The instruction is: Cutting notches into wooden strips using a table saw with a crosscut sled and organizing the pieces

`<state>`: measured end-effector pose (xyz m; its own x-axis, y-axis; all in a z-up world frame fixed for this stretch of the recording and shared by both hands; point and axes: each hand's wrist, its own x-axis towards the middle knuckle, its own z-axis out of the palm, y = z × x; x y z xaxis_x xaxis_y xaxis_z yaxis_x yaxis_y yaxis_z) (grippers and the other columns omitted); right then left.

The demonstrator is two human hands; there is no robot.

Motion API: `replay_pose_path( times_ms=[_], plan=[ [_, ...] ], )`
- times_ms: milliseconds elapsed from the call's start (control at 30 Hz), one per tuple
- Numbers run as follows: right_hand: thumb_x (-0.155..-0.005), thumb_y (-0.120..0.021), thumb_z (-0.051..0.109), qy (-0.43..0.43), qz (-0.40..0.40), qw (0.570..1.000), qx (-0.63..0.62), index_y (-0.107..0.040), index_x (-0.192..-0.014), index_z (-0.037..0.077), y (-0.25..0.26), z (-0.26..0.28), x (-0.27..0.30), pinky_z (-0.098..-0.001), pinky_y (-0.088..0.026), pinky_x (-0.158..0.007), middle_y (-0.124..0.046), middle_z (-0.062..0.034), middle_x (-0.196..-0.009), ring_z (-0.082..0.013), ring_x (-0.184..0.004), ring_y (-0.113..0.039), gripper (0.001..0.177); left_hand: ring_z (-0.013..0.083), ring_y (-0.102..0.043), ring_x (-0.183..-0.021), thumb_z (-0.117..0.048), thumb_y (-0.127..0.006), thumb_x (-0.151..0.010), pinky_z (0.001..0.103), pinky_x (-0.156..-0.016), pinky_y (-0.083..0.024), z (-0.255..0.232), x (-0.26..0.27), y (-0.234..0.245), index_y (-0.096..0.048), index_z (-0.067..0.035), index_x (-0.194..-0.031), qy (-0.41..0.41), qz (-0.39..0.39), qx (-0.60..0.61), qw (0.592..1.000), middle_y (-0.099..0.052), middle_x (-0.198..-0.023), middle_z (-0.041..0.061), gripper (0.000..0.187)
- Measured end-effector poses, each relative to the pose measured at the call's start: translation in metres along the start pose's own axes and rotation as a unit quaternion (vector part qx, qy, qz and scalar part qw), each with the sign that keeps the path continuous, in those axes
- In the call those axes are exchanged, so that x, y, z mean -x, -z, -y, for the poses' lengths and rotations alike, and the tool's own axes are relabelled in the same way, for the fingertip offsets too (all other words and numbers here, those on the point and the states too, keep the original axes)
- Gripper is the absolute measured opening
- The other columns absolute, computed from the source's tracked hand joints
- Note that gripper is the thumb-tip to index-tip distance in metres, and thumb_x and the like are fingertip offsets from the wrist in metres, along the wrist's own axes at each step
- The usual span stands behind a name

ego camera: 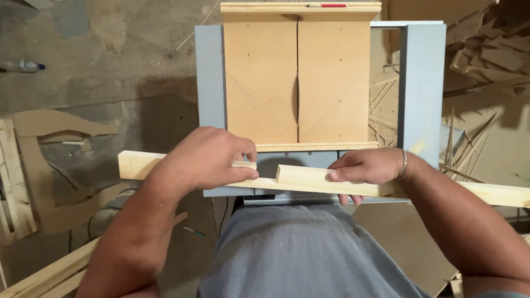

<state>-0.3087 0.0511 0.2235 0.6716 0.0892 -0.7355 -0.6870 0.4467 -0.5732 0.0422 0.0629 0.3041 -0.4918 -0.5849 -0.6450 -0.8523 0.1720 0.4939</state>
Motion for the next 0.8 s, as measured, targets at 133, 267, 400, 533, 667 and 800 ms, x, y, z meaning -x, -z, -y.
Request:
replay_pose_path(
  times_ms=[133, 267, 400, 533, 667, 800],
  plan=[
    [-0.104, -0.042, 0.039, 0.001, 0.030, 0.999, -0.034, -0.070, -0.111, -0.004, 0.000, -0.010, -0.012, -0.0414, -0.068, -0.063, -0.082, -0.0268, -0.084, -0.0307, -0.068, -0.082, 0.051, 0.0358, -0.071, -0.105, -0.044, -0.068, -0.086, 0.049, -0.095, -0.054, 0.004, 0.003, -0.001, -0.074, -0.027, -0.108, 0.003, 0.014, 0.028, 1.000, -0.081, -0.100, -0.001, 0.028],
    [-0.103, -0.043, 0.043, -0.017, 0.057, 0.996, -0.063, -0.068, -0.112, -0.007, 0.000, -0.016, -0.020, -0.0442, -0.068, -0.062, -0.081, -0.0296, -0.085, -0.0344, -0.069, -0.082, 0.056, 0.0355, -0.071, -0.107, -0.040, -0.067, -0.087, 0.050, -0.098, -0.053, 0.008, 0.002, -0.007, -0.075, -0.030, -0.110, -0.016, 0.023, 0.046, 0.999, -0.081, -0.102, -0.003, 0.026],
    [-0.102, -0.043, 0.044, -0.024, 0.063, 0.995, -0.074, -0.068, -0.112, -0.007, -0.001, -0.019, -0.022, -0.0434, -0.067, -0.059, -0.080, -0.0292, -0.084, -0.0335, -0.066, -0.081, 0.058, 0.0302, -0.070, -0.116, -0.033, -0.068, -0.088, 0.048, -0.103, -0.051, 0.005, 0.000, -0.010, -0.077, -0.030, -0.114, -0.078, 0.042, 0.072, 0.993, -0.080, -0.114, -0.005, 0.028],
    [-0.103, -0.044, 0.042, -0.028, 0.060, 0.995, -0.077, -0.068, -0.110, -0.008, -0.003, -0.016, -0.020, -0.0422, -0.066, -0.056, -0.079, -0.0288, -0.081, -0.0327, -0.063, -0.080, 0.057, 0.0250, -0.070, -0.114, -0.031, -0.066, -0.090, 0.044, -0.101, -0.051, -0.001, -0.003, -0.021, -0.075, -0.037, -0.120, -0.110, 0.084, 0.069, 0.988, -0.078, -0.115, -0.010, 0.032],
    [-0.103, -0.045, 0.042, -0.032, 0.046, 0.998, -0.033, -0.069, -0.108, -0.006, -0.002, -0.007, -0.010, -0.0400, -0.066, -0.056, -0.079, -0.0266, -0.078, -0.0299, -0.060, -0.078, 0.054, 0.0331, -0.068, -0.114, -0.028, -0.063, -0.091, 0.052, -0.101, -0.053, -0.002, -0.007, -0.027, -0.072, -0.033, -0.123, -0.157, 0.085, 0.048, 0.983, -0.075, -0.117, -0.005, 0.034],
    [-0.100, -0.052, 0.042, -0.034, -0.057, 0.994, 0.084, -0.074, -0.098, 0.002, 0.006, -0.002, 0.004, -0.0386, -0.063, -0.063, -0.077, -0.0166, -0.073, -0.0237, -0.059, -0.073, 0.046, 0.0370, -0.064, -0.121, -0.030, -0.066, -0.090, 0.054, -0.104, -0.051, -0.005, -0.010, -0.014, -0.060, -0.029, -0.140, -0.099, 0.063, 0.101, 0.988, -0.068, -0.129, -0.001, 0.051]
  ],
)
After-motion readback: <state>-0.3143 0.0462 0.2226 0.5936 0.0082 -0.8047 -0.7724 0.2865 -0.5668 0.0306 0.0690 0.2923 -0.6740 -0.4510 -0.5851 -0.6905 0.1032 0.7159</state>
